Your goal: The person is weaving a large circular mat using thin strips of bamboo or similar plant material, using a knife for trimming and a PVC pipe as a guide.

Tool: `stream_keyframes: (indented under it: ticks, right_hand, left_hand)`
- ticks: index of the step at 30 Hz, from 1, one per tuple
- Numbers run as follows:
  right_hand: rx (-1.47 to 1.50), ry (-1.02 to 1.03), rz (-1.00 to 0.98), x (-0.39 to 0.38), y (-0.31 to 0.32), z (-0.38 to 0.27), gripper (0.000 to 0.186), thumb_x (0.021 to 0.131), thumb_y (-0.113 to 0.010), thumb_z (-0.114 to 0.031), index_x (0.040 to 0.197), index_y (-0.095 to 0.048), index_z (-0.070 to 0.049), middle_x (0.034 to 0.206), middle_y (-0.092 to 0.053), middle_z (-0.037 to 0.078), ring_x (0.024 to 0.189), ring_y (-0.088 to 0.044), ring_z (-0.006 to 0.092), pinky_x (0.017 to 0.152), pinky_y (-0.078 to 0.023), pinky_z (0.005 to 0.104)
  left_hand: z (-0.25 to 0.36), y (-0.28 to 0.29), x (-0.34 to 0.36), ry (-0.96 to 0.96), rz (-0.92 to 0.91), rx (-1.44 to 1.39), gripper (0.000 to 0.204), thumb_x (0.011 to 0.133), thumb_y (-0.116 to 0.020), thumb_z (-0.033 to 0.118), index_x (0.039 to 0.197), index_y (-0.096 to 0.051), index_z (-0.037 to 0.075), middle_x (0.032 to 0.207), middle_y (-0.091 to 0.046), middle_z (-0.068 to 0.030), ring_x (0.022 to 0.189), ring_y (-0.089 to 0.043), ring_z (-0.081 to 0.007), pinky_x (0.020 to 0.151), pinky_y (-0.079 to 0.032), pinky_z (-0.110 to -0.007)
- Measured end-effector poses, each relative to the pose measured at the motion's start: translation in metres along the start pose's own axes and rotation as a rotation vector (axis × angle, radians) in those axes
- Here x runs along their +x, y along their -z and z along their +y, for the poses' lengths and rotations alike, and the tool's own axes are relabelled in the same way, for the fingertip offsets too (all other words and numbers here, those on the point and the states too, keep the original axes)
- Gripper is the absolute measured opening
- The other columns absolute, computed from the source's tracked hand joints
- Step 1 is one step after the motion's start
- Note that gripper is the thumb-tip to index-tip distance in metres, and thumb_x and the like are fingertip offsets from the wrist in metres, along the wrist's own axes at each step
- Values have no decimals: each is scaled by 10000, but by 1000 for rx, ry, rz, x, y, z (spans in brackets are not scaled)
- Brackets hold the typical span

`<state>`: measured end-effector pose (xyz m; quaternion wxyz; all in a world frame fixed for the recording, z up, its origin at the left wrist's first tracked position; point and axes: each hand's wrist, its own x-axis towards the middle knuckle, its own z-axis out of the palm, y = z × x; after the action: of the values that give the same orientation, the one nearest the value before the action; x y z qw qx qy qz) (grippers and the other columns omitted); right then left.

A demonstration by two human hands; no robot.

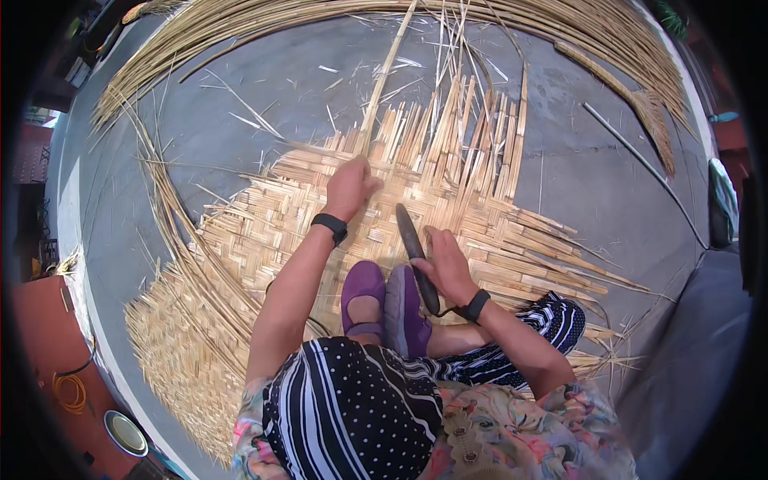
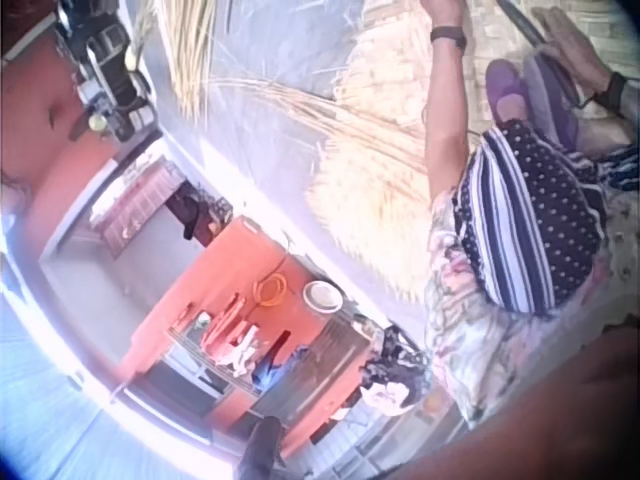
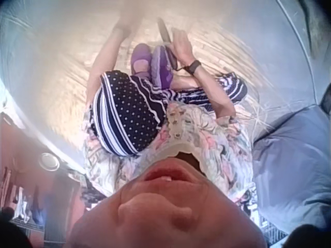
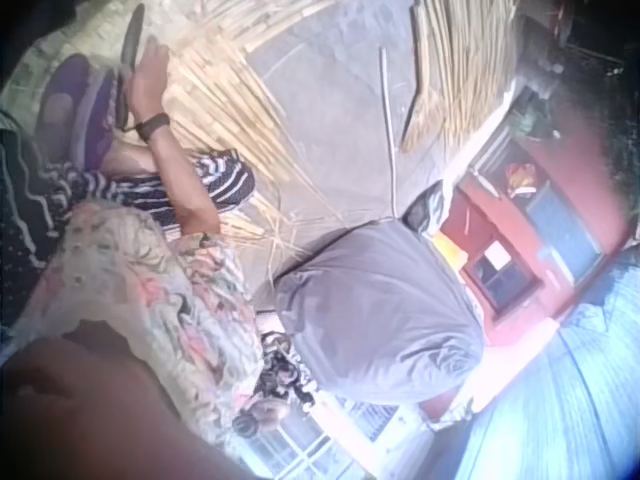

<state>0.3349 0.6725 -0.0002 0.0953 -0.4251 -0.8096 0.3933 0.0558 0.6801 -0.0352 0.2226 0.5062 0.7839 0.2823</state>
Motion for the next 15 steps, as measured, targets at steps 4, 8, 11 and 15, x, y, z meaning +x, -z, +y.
stream_keyframes:
  ticks: [4,8,11,15]
  right_hand:
    - [-189,134,-32,-41,-19,9,700,731,-701,-25,1384,-447,-43,1121,-511,168,1027,-518,362,886,-467,429]
    - [-184,178,-43,-45,-22,14,724,675,-690,3,1367,-505,-103,1110,-533,122,1001,-509,330,844,-436,425]
    - [-204,226,-81,-47,-19,14,681,689,-678,10,1339,-552,-146,1104,-549,87,1001,-511,311,814,-415,416]
    - [-278,191,-119,-51,-10,18,653,696,-680,10,1319,-573,-154,1111,-556,71,1018,-515,303,820,-416,417]
  left_hand:
    - [-2,-3,29,177,-319,92,310,723,-826,283,824,-601,96,813,-674,-117,821,-650,-345,698,-470,-443]
    - [-4,-9,37,50,-326,297,360,713,-835,341,874,-648,79,862,-703,-118,877,-672,-346,756,-496,-468]
    - [-6,-14,39,-33,-266,313,349,691,-870,296,786,-598,100,742,-663,-68,711,-632,-264,648,-461,-392]
    - [-14,-8,51,12,-381,97,312,668,-880,146,765,-590,81,690,-615,-30,655,-579,-153,615,-461,-318]
